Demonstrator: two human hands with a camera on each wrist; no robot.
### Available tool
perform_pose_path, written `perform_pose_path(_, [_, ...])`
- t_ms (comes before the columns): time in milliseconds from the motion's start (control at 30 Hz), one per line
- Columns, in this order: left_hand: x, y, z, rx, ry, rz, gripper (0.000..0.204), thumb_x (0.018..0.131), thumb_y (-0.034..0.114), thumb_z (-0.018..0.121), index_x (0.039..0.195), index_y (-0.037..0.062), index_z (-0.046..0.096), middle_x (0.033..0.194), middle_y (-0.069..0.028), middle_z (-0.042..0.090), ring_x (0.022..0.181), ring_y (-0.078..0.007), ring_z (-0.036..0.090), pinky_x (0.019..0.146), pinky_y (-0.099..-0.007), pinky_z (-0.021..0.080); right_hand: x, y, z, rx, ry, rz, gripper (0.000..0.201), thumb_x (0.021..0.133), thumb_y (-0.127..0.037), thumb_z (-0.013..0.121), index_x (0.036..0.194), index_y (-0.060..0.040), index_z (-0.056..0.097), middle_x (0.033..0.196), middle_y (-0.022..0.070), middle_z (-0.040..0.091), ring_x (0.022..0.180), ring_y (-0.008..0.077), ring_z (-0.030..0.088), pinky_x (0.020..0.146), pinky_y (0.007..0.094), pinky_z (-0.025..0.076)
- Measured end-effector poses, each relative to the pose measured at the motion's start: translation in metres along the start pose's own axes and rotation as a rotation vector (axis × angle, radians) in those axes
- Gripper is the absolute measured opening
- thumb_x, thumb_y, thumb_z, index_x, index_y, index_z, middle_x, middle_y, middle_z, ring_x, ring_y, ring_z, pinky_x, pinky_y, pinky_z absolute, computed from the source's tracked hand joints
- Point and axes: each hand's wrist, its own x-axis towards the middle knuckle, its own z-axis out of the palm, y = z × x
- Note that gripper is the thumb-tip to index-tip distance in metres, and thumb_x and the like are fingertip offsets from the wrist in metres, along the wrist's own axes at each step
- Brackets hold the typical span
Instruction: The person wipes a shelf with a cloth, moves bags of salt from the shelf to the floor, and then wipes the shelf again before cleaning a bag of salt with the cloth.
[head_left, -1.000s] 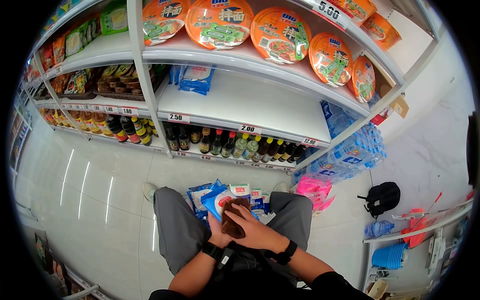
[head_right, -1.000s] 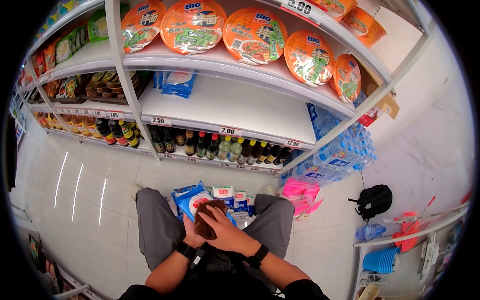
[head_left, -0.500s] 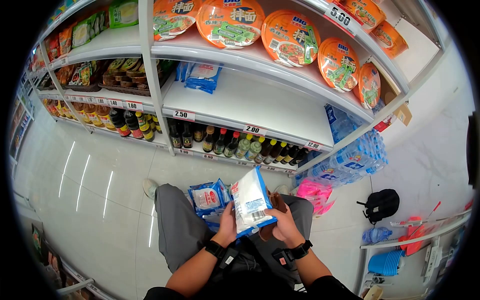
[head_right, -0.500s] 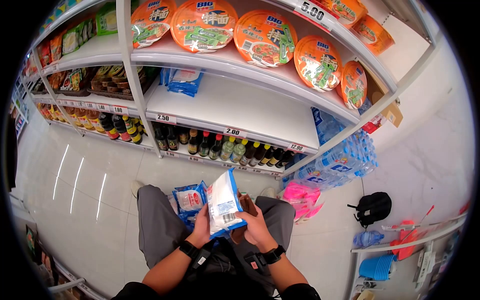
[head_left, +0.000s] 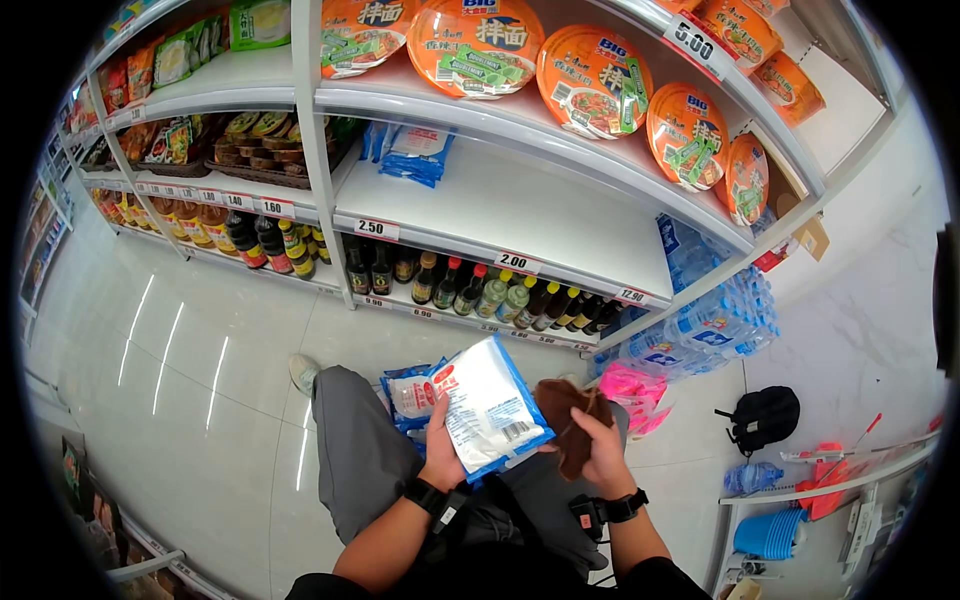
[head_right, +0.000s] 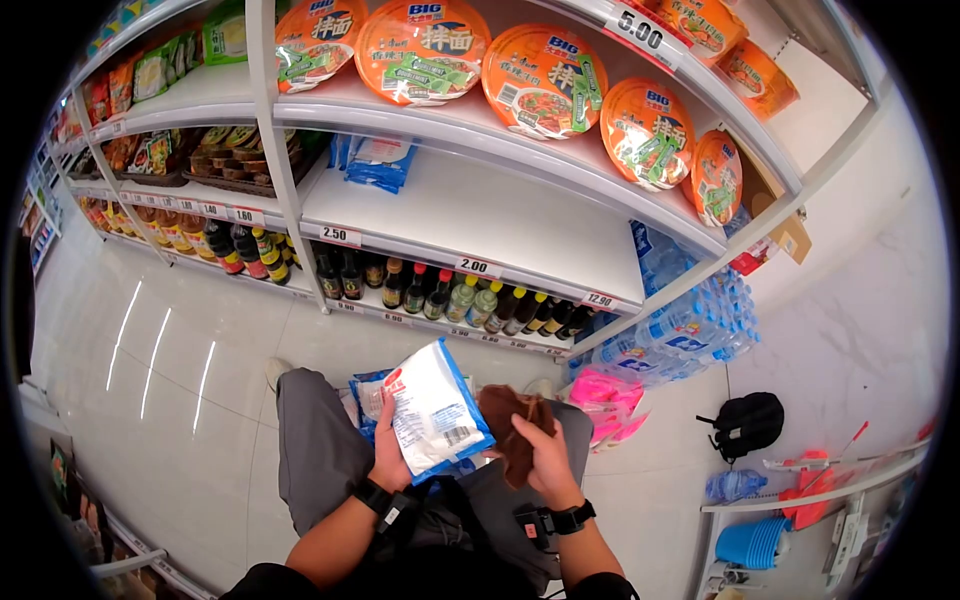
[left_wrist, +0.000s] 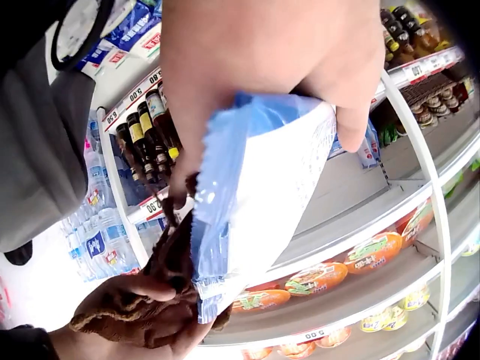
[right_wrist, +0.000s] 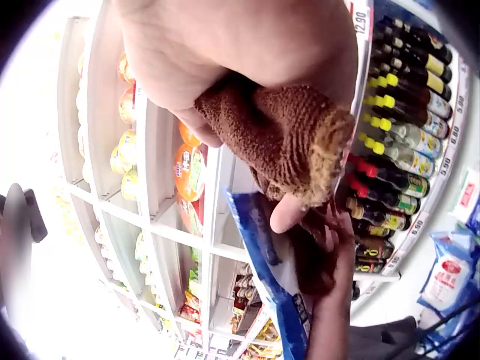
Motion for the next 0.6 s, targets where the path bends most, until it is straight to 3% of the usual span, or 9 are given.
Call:
perform_pose_path(33, [0.002, 0.001, -0.003, 0.000, -0.002, -0.002, 0.064, 0.095, 0.046, 0.046, 0.140, 0.0025, 0.036, 0.139, -0.0182, 0.046, 0.125, -0.0367, 0.047, 0.107, -0.0502, 0.035, 0.002, 0.000, -0.012, -0.019, 0.009, -0.038, 0.048, 0.091, -0.009, 0.052, 0.136, -0.0018, 0.038, 0.124, 0.0176, 0.055, 0.106, 0.0331, 0.060, 0.074, 0.0504, 0.058])
perform_pose_path(167, [0.004, 0.009, -0.008, 0.017, 0.018, 0.030, 0.057, 0.095, 0.036, 0.047, 0.139, 0.0018, 0.037, 0.137, -0.0184, 0.047, 0.125, -0.0372, 0.047, 0.107, -0.0514, 0.035, -0.007, -0.019, -0.015, -0.021, 0.063, -0.186, 0.045, 0.092, -0.011, 0.051, 0.134, 0.0001, 0.040, 0.127, 0.0175, 0.054, 0.108, 0.0320, 0.059, 0.079, 0.0470, 0.057])
perform_pose_path(233, [0.005, 0.007, -0.007, 0.043, 0.026, 0.037, 0.055, 0.095, 0.034, 0.047, 0.139, 0.0017, 0.037, 0.137, -0.0184, 0.048, 0.124, -0.0372, 0.047, 0.107, -0.0515, 0.035, -0.009, -0.026, -0.002, -0.199, 0.127, -0.481, 0.041, 0.092, -0.006, 0.053, 0.131, 0.0026, 0.043, 0.125, 0.0150, 0.053, 0.107, 0.0250, 0.059, 0.086, 0.0427, 0.055])
perform_pose_path(267, [0.005, 0.005, -0.006, 0.066, 0.042, 0.026, 0.055, 0.096, 0.035, 0.046, 0.139, 0.0020, 0.037, 0.137, -0.0180, 0.047, 0.124, -0.0368, 0.047, 0.107, -0.0512, 0.035, -0.011, -0.025, 0.002, -0.307, 0.112, -0.495, 0.042, 0.090, -0.003, 0.054, 0.131, 0.0033, 0.044, 0.126, 0.0130, 0.053, 0.113, 0.0228, 0.055, 0.093, 0.0377, 0.049])
perform_pose_path(333, [0.006, 0.001, -0.002, 0.114, 0.069, 0.007, 0.054, 0.096, 0.036, 0.044, 0.139, 0.0028, 0.037, 0.137, -0.0172, 0.047, 0.124, -0.0360, 0.047, 0.107, -0.0505, 0.035, -0.010, -0.014, 0.008, -0.672, 0.059, -0.525, 0.043, 0.086, -0.001, 0.057, 0.128, 0.0017, 0.047, 0.127, 0.0126, 0.052, 0.116, 0.0218, 0.052, 0.097, 0.0350, 0.044])
perform_pose_path(400, [0.005, -0.004, 0.001, 0.116, 0.020, 0.005, 0.055, 0.097, 0.039, 0.041, 0.139, 0.0037, 0.037, 0.138, -0.0165, 0.047, 0.125, -0.0348, 0.047, 0.107, -0.0493, 0.035, -0.007, -0.012, 0.031, -1.137, -0.108, -0.718, 0.053, 0.076, 0.002, 0.061, 0.128, -0.0056, 0.050, 0.132, 0.0167, 0.049, 0.123, 0.0334, 0.049, 0.100, 0.0366, 0.040])
perform_pose_path(433, [0.005, -0.007, 0.001, 0.117, -0.027, 0.008, 0.057, 0.098, 0.042, 0.038, 0.140, 0.0045, 0.037, 0.138, -0.0157, 0.047, 0.126, -0.0335, 0.047, 0.107, -0.0481, 0.035, -0.006, 0.002, 0.036, -1.200, -0.170, -0.673, 0.056, 0.074, 0.002, 0.062, 0.128, -0.0065, 0.050, 0.136, 0.0177, 0.044, 0.125, 0.0394, 0.044, 0.102, 0.0390, 0.039])
perform_pose_path(567, [-0.004, -0.003, -0.014, 0.024, -0.038, -0.088, 0.066, 0.096, 0.059, 0.033, 0.138, 0.0087, 0.043, 0.135, -0.0128, 0.050, 0.120, -0.0286, 0.052, 0.102, -0.0432, 0.042, 0.000, 0.059, 0.049, -1.509, -0.413, -0.641, 0.070, 0.071, -0.011, 0.071, 0.136, -0.0079, 0.044, 0.145, 0.0183, 0.033, 0.136, 0.0368, 0.030, 0.110, 0.0484, 0.027])
perform_pose_path(600, [-0.001, -0.002, -0.025, 0.047, -0.059, -0.020, 0.066, 0.096, 0.058, 0.032, 0.137, 0.0086, 0.043, 0.134, -0.0126, 0.051, 0.120, -0.0276, 0.052, 0.100, -0.0415, 0.044, -0.002, 0.067, 0.053, -1.617, -0.430, -0.651, 0.074, 0.070, -0.014, 0.072, 0.137, -0.0082, 0.043, 0.146, 0.0183, 0.032, 0.138, 0.0357, 0.027, 0.111, 0.0505, 0.025])
